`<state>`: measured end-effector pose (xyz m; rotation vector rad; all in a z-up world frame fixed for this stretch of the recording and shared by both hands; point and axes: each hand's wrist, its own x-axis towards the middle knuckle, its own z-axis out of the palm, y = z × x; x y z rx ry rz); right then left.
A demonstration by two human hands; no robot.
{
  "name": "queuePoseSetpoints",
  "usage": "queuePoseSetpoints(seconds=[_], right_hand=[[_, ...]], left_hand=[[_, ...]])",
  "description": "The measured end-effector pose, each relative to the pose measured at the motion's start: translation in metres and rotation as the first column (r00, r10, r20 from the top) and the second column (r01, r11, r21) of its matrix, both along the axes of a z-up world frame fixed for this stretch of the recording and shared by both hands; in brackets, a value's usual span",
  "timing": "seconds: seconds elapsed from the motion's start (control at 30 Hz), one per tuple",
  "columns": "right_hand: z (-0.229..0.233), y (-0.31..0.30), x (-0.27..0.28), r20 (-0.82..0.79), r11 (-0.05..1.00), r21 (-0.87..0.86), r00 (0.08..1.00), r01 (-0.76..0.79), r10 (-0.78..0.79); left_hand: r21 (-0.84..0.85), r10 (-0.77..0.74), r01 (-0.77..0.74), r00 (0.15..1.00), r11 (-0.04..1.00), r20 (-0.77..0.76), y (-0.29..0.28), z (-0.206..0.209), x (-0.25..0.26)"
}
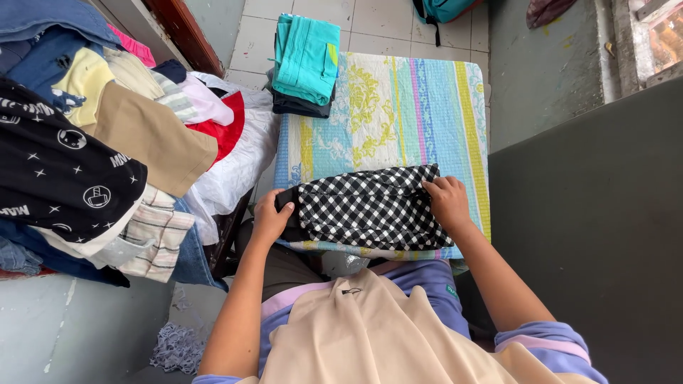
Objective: A person is seen folding various items of laundry, such as a checkered shirt and denim pants, on a small table and then placing them on a stack or a railing.
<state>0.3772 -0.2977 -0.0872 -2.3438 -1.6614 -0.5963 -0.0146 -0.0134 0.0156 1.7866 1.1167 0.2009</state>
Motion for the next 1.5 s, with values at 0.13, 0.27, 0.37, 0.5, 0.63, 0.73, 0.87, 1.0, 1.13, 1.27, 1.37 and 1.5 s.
queuePoseSetpoints(seconds=[0.13, 0.27, 0.37, 0.5, 0.63, 0.73, 0.87, 1.0, 1.13, 1.27, 1.37, 1.5], right_hand=[[0.005, 0.011, -0.009, 0.052, 0.999, -0.04, 0.999, -0.003, 0.005], [0.012, 0.019, -0.023, 0.019, 1.0, -0.024, 1.0, 0.019, -0.018], [0.015, 0.018, -0.028, 0.035, 0.999, -0.014, 0.999, 0.029, -0.029], [-0.027, 0.005, -0.007, 0.078, 0.999, 0.035, 0.997, 0.028, -0.031], [-0.006, 0.005, 0.009, 0.126, 0.995, 0.083, 0.99, 0.05, -0.06], [0.029, 0.011, 0.006, 0.156, 0.979, 0.201, 0.987, 0.012, -0.044], [-0.004, 0.002, -0.002, 0.127, 0.99, 0.139, 0.992, -0.023, 0.005], [-0.005, -0.006, -0.024, 0.09, 0.995, 0.102, 0.996, 0.018, -0.027], [0.018, 0.013, -0.046, 0.015, 0.987, 0.085, 0.99, 0.137, -0.139], [0.059, 0.049, -0.103, -0.09, 0.997, 0.043, 0.994, 0.068, -0.064], [0.06, 0.055, -0.125, -0.108, 0.997, -0.074, 0.993, 0.036, -0.044], [0.037, 0.051, -0.119, -0.053, 0.994, -0.099, 0.997, 0.052, -0.058]], left_hand=[[0.277, -0.106, 0.117, 0.993, 0.954, -0.054, -0.015, 0.037, 0.035], [0.466, -0.304, 0.341, 0.94, 0.816, -0.157, -0.032, 0.056, 0.086], [0.574, -0.453, 0.486, 0.866, 0.659, -0.213, -0.034, 0.035, 0.12], [0.613, -0.565, 0.594, 0.778, 0.521, -0.274, -0.027, -0.026, 0.156], [0.668, -0.56, 0.62, 0.75, 0.412, -0.351, -0.023, -0.055, 0.165], [0.857, -0.435, 0.471, 0.83, 0.21, -0.35, -0.028, -0.066, 0.164], [0.955, -0.325, 0.287, 0.912, 0.071, -0.25, -0.042, -0.082, 0.156], [0.951, -0.321, 0.289, 0.916, 0.107, -0.242, -0.049, -0.078, 0.154], [0.955, -0.34, 0.28, 0.911, 0.094, -0.233, -0.05, -0.075, 0.156], [0.962, -0.345, 0.254, 0.915, 0.096, -0.207, -0.055, -0.071, 0.156], [0.957, -0.365, 0.242, 0.915, 0.16, -0.17, -0.057, -0.045, 0.142], [0.934, -0.358, 0.243, 0.923, 0.263, -0.139, -0.049, -0.051, 0.112]])
